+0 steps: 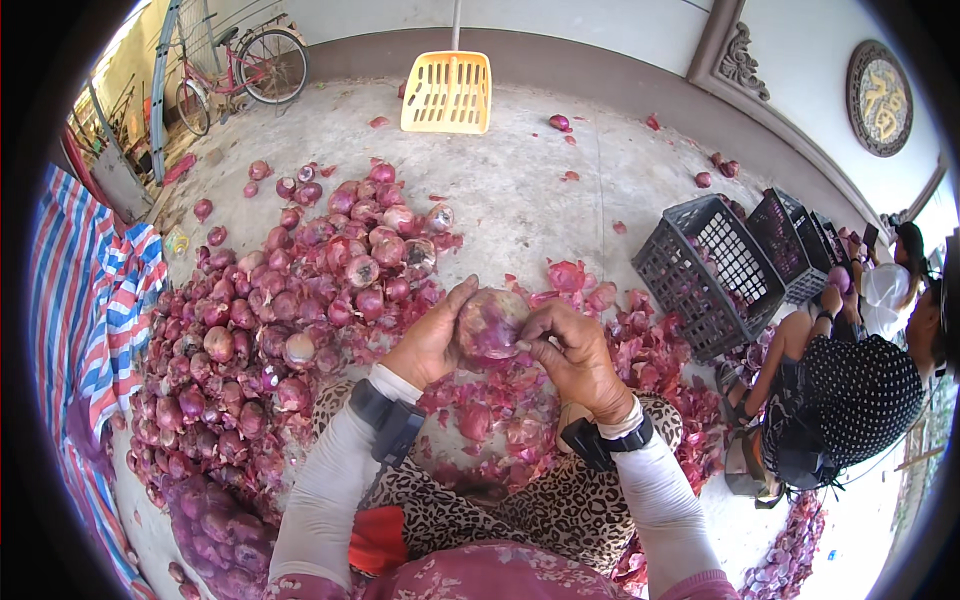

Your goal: The person peels an onion by hand, pulling off the outer skin and roots before dropping them onto a pile. They briefly pick up a red cloth and then resume peeling the onion.

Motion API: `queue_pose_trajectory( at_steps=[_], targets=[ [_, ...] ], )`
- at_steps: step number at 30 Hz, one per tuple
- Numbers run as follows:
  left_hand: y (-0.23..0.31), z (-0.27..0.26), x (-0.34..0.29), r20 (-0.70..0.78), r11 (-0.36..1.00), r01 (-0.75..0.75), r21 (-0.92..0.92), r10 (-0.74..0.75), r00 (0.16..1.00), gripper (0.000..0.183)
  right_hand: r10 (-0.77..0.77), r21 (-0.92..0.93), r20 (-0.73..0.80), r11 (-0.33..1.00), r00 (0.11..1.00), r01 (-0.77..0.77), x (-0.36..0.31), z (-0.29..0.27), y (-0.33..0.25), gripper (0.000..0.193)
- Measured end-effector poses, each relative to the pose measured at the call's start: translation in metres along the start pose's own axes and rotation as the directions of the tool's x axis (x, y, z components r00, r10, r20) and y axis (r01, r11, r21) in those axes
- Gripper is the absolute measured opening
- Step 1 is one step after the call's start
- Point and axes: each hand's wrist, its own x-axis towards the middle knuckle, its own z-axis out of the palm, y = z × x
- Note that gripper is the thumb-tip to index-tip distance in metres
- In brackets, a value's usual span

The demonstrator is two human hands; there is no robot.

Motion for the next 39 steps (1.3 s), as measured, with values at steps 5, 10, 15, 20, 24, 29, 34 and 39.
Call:
queue_pose_trajectory(
  at_steps=[5, 10, 15, 20, 24, 29, 34, 39],
  targets=[
    [0.0, 0.009, -0.002, -0.034, 0.997, -0.067, -0.033, 0.066, 0.997, 0.055, 0.03, -0.055, -0.065, 0.998, 0.997, -0.033, 0.002, 0.0, -0.008, 0.016],
    [-0.001, 0.004, 0.001, -0.024, 0.986, -0.166, -0.005, 0.166, 0.986, 0.052, -0.03, -0.201, -0.119, 0.98, 0.992, 0.005, 0.003, 0.003, -0.008, 0.018],
    [-0.003, -0.001, 0.001, -0.039, 0.977, -0.205, 0.063, 0.208, 0.977, 0.049, -0.021, -0.258, -0.164, 0.966, 0.986, -0.023, 0.003, 0.006, 0.0, 0.015],
    [0.0, 0.008, -0.001, -0.07, 0.972, -0.211, 0.107, 0.219, 0.973, 0.047, -0.151, -0.396, -0.136, 0.914, 0.979, 0.086, 0.004, 0.006, 0.008, 0.014],
    [0.002, 0.016, -0.004, -0.149, 0.951, -0.213, 0.225, 0.249, 0.957, 0.044, -0.124, -0.447, -0.135, 0.893, 0.983, 0.052, 0.001, 0.008, 0.014, 0.017],
    [-0.003, 0.015, 0.0, -0.1, 0.966, -0.23, 0.119, 0.242, 0.965, 0.046, 0.046, -0.353, -0.27, 0.924, 0.962, -0.144, 0.002, 0.008, 0.015, 0.015],
    [-0.001, 0.017, -0.001, -0.042, 0.975, -0.218, 0.052, 0.22, 0.975, 0.049, 0.127, -0.294, -0.36, 0.925, 0.924, -0.242, 0.005, 0.002, 0.009, 0.013],
    [0.002, 0.011, -0.004, -0.052, 0.986, -0.149, -0.07, 0.146, 0.988, 0.054, 0.304, -0.281, -0.238, 0.888, 0.923, -0.365, 0.001, -0.004, 0.012, 0.017]
  ],
)
